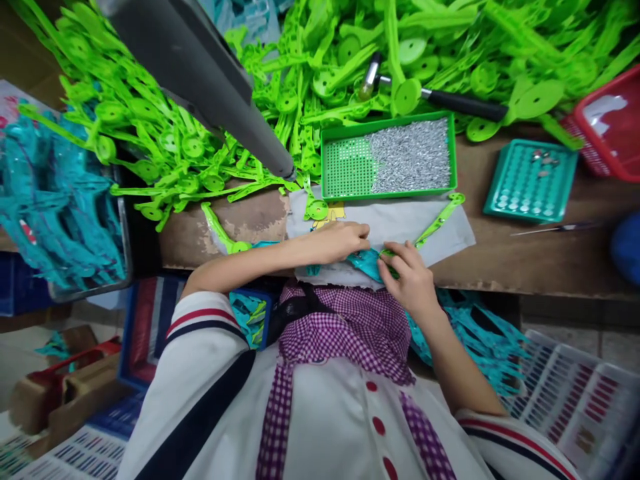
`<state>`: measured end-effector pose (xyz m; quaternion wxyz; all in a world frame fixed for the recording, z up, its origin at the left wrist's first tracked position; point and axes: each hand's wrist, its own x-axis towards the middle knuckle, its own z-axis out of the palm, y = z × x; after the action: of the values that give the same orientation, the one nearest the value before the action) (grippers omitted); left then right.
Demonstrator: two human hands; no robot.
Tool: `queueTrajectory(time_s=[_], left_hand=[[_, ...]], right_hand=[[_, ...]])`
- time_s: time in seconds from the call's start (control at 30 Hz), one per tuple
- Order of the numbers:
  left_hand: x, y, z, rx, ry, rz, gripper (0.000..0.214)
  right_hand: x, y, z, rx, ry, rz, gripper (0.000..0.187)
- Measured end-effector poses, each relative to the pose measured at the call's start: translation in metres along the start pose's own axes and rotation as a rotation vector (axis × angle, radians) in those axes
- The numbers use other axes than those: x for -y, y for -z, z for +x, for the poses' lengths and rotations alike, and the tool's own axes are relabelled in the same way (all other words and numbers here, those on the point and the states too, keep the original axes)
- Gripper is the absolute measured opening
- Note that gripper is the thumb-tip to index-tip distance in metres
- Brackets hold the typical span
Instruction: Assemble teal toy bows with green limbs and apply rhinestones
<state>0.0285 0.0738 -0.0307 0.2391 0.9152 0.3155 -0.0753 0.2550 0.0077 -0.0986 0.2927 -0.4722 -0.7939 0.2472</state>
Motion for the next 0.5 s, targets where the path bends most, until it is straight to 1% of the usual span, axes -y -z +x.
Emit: queueTrajectory(time_s=[0.07, 0.13, 0.33, 0.43, 0.5], left_hand=[[0.004, 0.003, 0.001, 0.028, -0.078, -0.008, 0.029], [0.007, 0.002, 0.000, 0.029, -0.132, -0.035, 0.029], [0.010, -0.007, -0.003, -0.002, -0.090, -0.103, 0.035], [0.014, -0.001, 0.005, 0.047, -0.077, -0.143, 0.037], [0.017, 0.006, 0.013, 0.102, -0.104, -0.163, 0.039]], right_hand=[[0.001, -0.002, 0.000, 0.007, 0.005, -0.040, 0.020], [0.001, -0.004, 0.000, 0.009, 0.013, -0.060, 0.021], [0.001, -0.004, 0.001, 0.045, -0.020, -0.051, 0.021], [0.002, -0.003, 0.002, 0.053, -0.026, -0.042, 0.021], [0.003, -0.003, 0.003, 0.051, -0.016, -0.054, 0.020]])
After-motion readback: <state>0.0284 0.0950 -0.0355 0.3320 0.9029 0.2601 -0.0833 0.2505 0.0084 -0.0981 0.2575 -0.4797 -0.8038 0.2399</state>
